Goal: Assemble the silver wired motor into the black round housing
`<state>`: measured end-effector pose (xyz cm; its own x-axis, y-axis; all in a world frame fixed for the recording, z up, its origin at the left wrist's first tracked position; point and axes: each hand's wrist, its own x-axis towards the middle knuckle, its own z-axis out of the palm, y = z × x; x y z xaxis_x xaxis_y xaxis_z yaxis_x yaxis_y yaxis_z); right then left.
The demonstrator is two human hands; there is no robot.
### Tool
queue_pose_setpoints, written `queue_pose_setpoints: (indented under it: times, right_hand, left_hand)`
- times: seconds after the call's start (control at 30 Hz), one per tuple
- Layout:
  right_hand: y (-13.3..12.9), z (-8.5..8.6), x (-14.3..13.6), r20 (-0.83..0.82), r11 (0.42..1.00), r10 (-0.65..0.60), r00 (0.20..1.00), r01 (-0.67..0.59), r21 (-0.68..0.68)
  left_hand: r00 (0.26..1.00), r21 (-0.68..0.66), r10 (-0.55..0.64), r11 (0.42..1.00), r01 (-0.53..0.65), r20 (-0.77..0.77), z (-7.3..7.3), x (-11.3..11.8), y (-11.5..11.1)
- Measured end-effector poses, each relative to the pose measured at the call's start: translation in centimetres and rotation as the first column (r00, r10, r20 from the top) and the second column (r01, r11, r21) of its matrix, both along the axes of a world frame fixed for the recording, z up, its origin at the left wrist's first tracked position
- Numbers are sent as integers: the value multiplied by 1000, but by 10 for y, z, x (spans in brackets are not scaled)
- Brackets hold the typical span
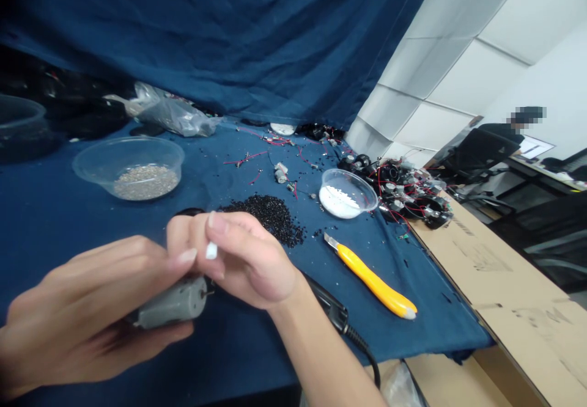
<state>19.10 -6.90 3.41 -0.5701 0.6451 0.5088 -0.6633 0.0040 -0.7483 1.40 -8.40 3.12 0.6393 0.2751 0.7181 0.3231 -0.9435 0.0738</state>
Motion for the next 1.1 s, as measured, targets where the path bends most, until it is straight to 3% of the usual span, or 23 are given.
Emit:
queue_pose_setpoints:
  times: [0.27,0.8,1.1]
  right_hand:
    - [1,0,0,-44,998,68,997,-67,17]
    - [1,1,-1,-57,996,82,995,-80,33]
    - [1,-1,0,-50,996,63,997,-60,58]
  left_hand:
    - [1000,35,0,999,1,-31,2,0,0]
    - [997,119,29,992,-38,78,13,12,-2]
    - [998,100,20,995,-26,59,6,7,-4]
